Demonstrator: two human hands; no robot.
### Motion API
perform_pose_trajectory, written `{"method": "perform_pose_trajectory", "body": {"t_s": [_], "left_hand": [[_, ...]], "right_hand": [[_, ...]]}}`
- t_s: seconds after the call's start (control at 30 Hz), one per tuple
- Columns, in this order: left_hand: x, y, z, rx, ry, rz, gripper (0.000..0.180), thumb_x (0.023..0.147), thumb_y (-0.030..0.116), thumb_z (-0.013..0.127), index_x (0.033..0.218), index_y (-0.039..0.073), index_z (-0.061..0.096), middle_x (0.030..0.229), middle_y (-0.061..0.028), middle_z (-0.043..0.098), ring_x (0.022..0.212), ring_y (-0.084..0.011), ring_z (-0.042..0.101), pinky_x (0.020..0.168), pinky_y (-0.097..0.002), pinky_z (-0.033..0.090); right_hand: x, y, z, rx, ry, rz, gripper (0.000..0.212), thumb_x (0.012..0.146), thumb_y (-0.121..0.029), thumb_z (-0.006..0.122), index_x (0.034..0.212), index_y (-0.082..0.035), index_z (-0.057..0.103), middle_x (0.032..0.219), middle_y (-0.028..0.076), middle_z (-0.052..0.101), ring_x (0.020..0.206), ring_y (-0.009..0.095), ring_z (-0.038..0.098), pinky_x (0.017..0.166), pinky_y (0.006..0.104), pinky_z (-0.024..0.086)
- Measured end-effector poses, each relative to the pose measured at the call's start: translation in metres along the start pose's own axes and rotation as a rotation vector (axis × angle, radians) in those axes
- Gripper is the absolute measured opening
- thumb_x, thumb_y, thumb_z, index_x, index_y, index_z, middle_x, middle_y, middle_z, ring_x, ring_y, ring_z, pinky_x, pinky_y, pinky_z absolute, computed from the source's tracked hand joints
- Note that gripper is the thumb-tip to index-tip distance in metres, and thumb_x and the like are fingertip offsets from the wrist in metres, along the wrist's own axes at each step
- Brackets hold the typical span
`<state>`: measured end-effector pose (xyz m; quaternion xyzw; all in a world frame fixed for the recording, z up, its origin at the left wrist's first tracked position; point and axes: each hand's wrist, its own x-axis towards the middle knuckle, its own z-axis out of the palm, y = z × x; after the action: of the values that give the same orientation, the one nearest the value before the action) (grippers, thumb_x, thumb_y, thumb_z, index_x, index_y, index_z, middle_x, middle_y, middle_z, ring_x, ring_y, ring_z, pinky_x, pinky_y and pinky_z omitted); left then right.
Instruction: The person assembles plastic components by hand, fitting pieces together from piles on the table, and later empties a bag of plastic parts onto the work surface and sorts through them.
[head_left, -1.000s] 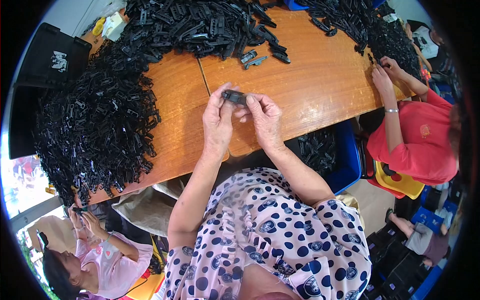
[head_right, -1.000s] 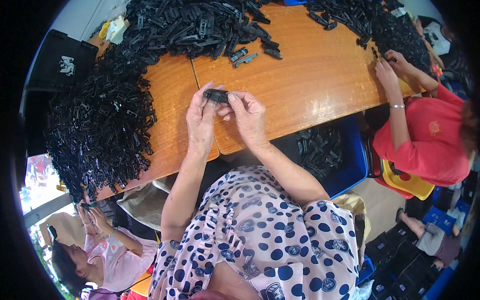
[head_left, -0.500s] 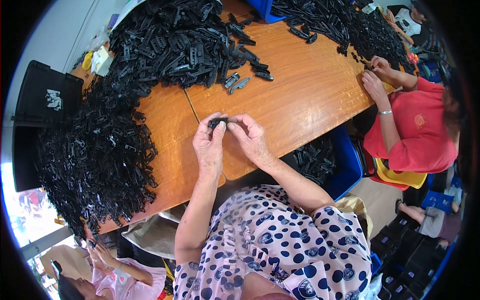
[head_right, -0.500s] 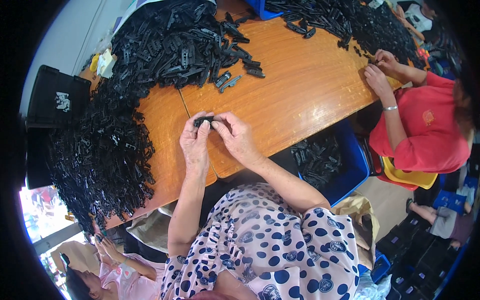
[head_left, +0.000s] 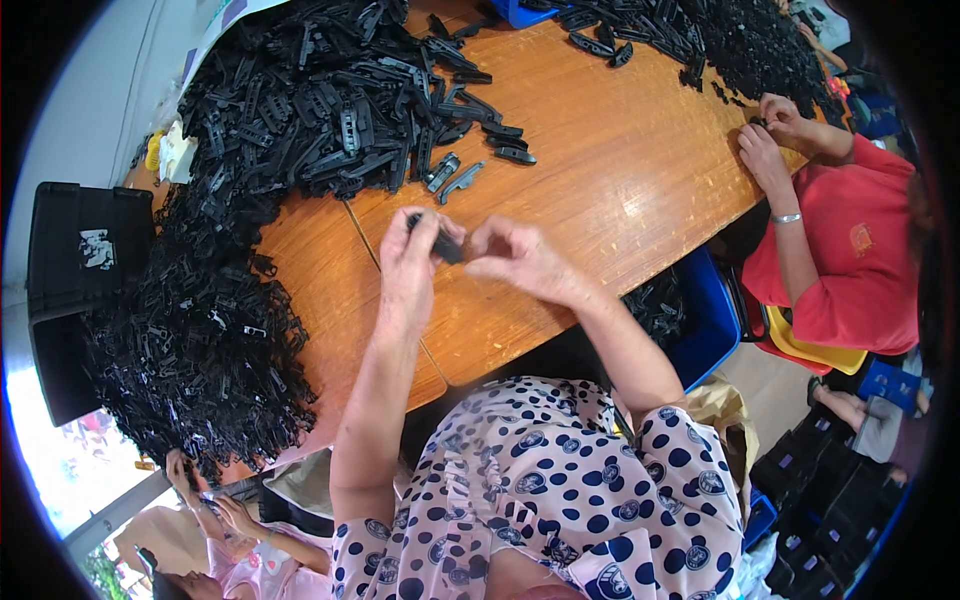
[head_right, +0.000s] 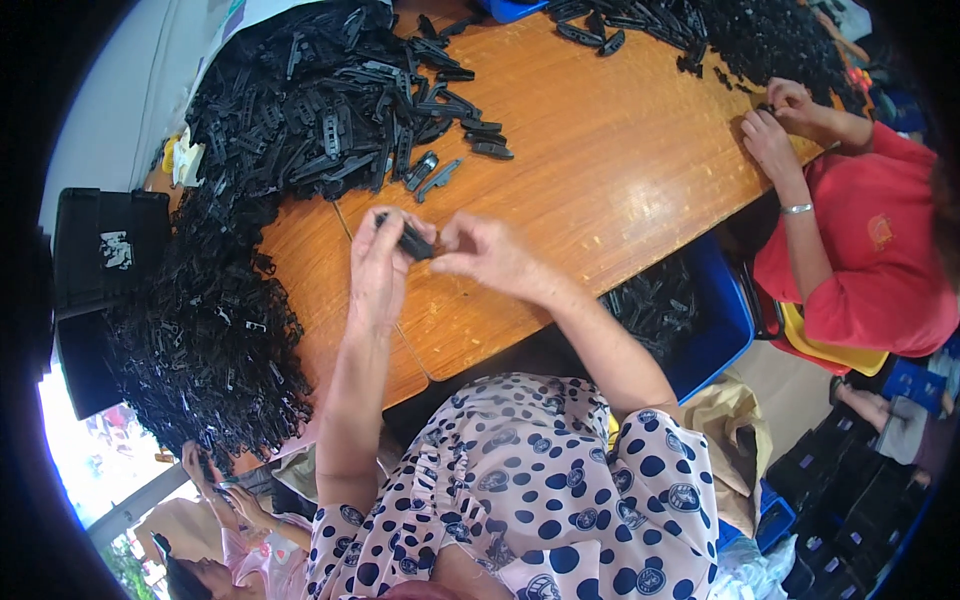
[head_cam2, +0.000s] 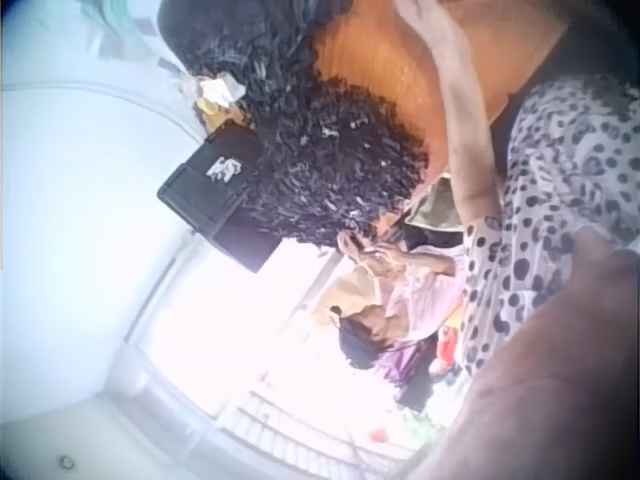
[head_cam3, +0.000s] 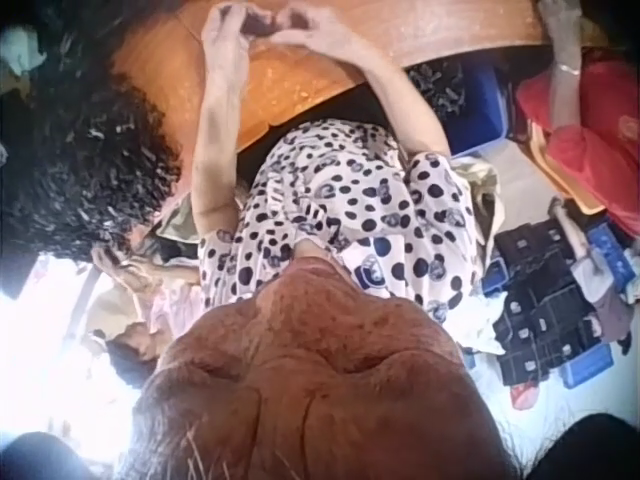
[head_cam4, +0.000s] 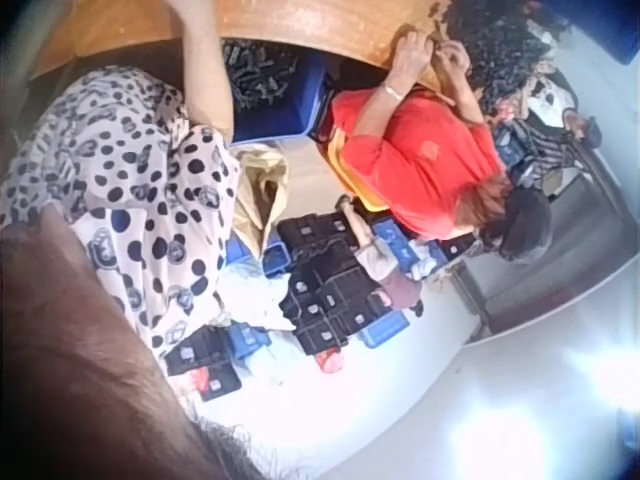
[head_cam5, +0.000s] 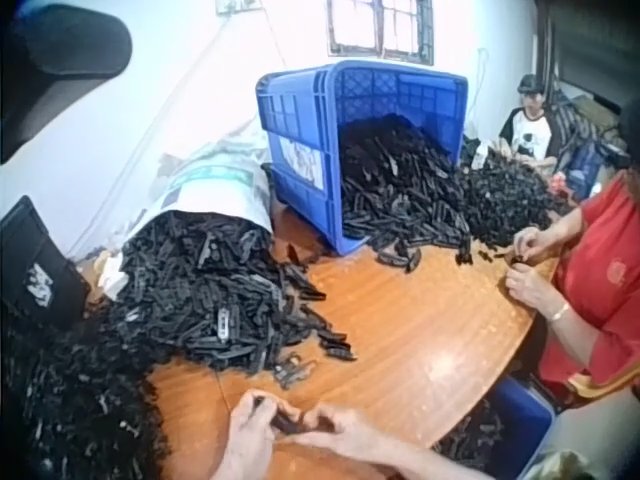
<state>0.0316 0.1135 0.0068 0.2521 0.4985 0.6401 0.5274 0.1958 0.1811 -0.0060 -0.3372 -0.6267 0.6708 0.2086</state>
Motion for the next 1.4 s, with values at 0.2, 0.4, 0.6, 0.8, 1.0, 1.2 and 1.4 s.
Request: {"method": "perform_pose_trajectory", "body": {"t_s": [0.2, 0.4, 0.6, 0.8, 1.0, 1.2, 1.4], "left_hand": [[0.045, 0.007, 0.013, 1.507, 0.067, 0.447, 0.017, 0.082, 0.011, 0.062, 0.096, 0.005, 0.055, 0.099, -0.0146, 0.059, 0.081, -0.0323, 0.062, 0.068, -0.0423, 0.051], [0.044, -0.004, 0.02, 1.684, -0.06, 0.536, 0.017, 0.082, 0.014, 0.065, 0.093, 0.005, 0.056, 0.087, -0.0124, 0.055, 0.08, -0.0341, 0.06, 0.066, -0.0438, 0.049], [0.012, -0.014, 0.002, 0.964, 0.081, 0.067, 0.013, 0.084, 0.011, 0.067, 0.086, 0.008, 0.054, 0.082, -0.0051, 0.06, 0.063, -0.0166, 0.059, 0.054, -0.0283, 0.047], [-0.032, 0.01, -0.017, -0.245, -0.067, -0.28, 0.018, 0.09, 0.017, 0.063, 0.103, 0.007, 0.055, 0.081, -0.006, 0.059, 0.056, -0.009, 0.052, 0.045, -0.0194, 0.039], [-0.053, 0.015, -0.035, -0.41, -0.053, -0.322, 0.028, 0.089, 0.021, 0.064, 0.11, 0.005, 0.056, 0.077, -0.0056, 0.058, 0.053, -0.0093, 0.052, 0.043, -0.0188, 0.038], [-0.061, 0.018, -0.032, -0.354, -0.05, -0.293, 0.022, 0.089, 0.021, 0.062, 0.101, 0.003, 0.058, 0.073, -0.0062, 0.059, 0.049, -0.0103, 0.051, 0.04, -0.0196, 0.038], [-0.06, 0.016, -0.028, -0.36, -0.039, -0.3, 0.025, 0.09, 0.028, 0.062, 0.096, 0.004, 0.06, 0.075, -0.0073, 0.063, 0.05, -0.0104, 0.053, 0.041, -0.0208, 0.039]], "right_hand": [[0.045, -0.017, -0.063, -0.897, 0.424, -0.389, 0.021, 0.076, -0.012, 0.07, 0.09, -0.001, 0.059, 0.088, 0.016, 0.06, 0.085, 0.032, 0.061, 0.069, 0.0406, 0.051], [0.051, 0.003, -0.061, -1.19, 0.386, -0.439, 0.017, 0.075, -0.007, 0.067, 0.086, -0.001, 0.055, 0.089, 0.015, 0.059, 0.087, 0.032, 0.06, 0.07, 0.0426, 0.053], [0.027, -0.002, -0.056, -1.083, 0.327, -0.431, 0.016, 0.077, -0.002, 0.064, 0.091, -0.001, 0.057, 0.088, 0.015, 0.057, 0.084, 0.03, 0.062, 0.068, 0.0365, 0.054], [-0.002, -0.024, -0.01, 0.357, 0.02, -0.09, 0.027, 0.087, -0.004, 0.064, 0.111, -0.006, 0.054, 0.091, 0.001, 0.059, 0.078, 0.011, 0.061, 0.068, 0.0234, 0.051], [-0.018, -0.026, 0.035, 0.394, -0.05, -0.23, 0.024, 0.084, 0.001, 0.065, 0.103, -0.003, 0.05, 0.101, 0.006, 0.06, 0.082, 0.01, 0.061, 0.071, 0.0236, 0.051], [-0.02, -0.012, 0.057, 0.354, -0.02, -0.474, 0.016, 0.086, 0.0, 0.063, 0.098, -0.004, 0.053, 0.113, 0.012, 0.058, 0.093, 0.012, 0.058, 0.078, 0.0264, 0.052], [-0.023, -0.004, 0.068, 0.399, 0.101, -0.5, 0.013, 0.087, 0.001, 0.061, 0.094, -0.003, 0.052, 0.115, 0.014, 0.057, 0.095, 0.014, 0.059, 0.081, 0.0282, 0.053]]}}
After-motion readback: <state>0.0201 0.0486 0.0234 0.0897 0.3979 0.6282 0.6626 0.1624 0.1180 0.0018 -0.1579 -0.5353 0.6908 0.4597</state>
